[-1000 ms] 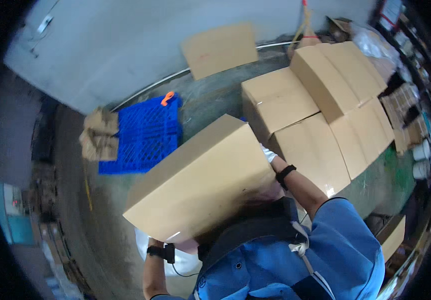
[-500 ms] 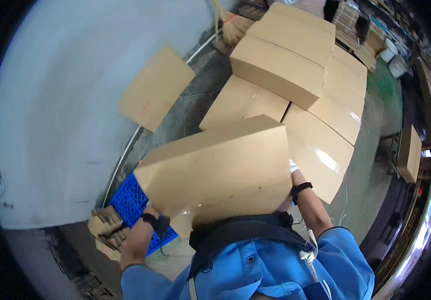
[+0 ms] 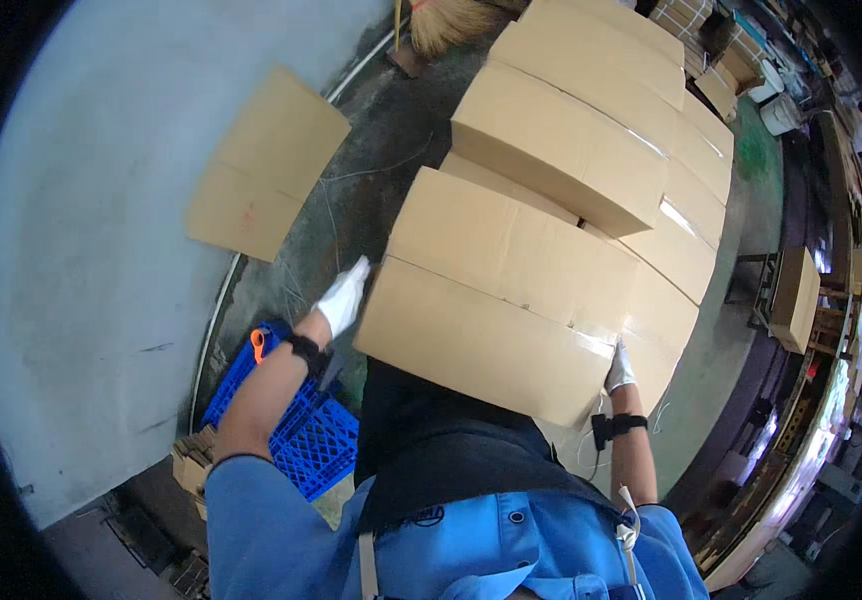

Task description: Pack metal cylinders into a cardboard box, tape the box shut, and place it on a pallet.

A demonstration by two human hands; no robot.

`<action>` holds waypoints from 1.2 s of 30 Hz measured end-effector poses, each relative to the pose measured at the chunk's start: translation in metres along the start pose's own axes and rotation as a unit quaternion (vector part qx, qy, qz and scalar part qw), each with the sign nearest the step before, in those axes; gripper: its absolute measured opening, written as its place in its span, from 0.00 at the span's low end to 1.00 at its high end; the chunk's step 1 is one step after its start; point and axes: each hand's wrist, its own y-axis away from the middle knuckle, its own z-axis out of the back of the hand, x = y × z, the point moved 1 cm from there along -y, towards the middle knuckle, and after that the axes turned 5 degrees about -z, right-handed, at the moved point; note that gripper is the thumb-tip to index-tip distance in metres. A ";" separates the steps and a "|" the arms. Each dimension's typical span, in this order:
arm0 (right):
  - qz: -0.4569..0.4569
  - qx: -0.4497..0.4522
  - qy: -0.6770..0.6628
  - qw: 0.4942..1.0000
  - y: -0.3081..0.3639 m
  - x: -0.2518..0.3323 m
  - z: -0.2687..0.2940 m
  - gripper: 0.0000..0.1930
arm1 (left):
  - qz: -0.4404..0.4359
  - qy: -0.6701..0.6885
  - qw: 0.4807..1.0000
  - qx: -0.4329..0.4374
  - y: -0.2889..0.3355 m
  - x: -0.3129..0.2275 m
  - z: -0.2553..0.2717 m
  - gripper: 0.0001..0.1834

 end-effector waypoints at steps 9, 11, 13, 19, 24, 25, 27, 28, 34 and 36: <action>0.152 -0.106 0.174 0.967 -0.005 0.120 -0.121 0.38 | -0.189 0.011 0.982 0.007 -0.030 0.196 0.057 0.28; 0.150 -0.141 0.197 0.959 0.007 0.119 -0.127 0.39 | 0.070 0.475 0.877 -0.010 -0.028 0.186 0.038 0.26; 0.196 -0.150 0.149 0.958 0.002 0.116 -0.132 0.33 | 0.053 0.425 0.903 -0.008 -0.019 0.168 0.031 0.24; 0.165 -0.106 0.146 0.970 -0.012 0.117 -0.121 0.36 | 0.123 0.475 0.869 -0.061 -0.034 0.127 0.029 0.22; 0.113 -0.097 0.127 0.981 -0.011 0.128 -0.137 0.40 | 0.140 0.459 0.874 -0.076 -0.047 0.080 0.013 0.21; 0.111 -0.123 0.133 0.977 -0.012 0.130 -0.146 0.41 | 0.139 0.462 0.872 -0.077 -0.048 0.076 0.012 0.21; 0.109 -0.151 0.140 0.973 -0.012 0.134 -0.166 0.41 | 0.136 0.474 0.867 -0.074 -0.053 0.072 0.010 0.21; 0.109 -0.182 0.146 0.966 -0.010 0.137 -0.179 0.43 | 0.135 0.477 0.865 -0.077 -0.055 0.073 0.009 0.21; 0.161 -0.211 0.177 0.948 -0.073 0.154 -0.098 0.37 | 0.118 0.500 0.851 -0.111 -0.069 0.082 0.002 0.23; 0.227 -0.230 0.242 0.915 -0.101 0.168 -0.044 0.32 | 0.148 0.482 0.855 -0.120 -0.080 0.092 0.000 0.23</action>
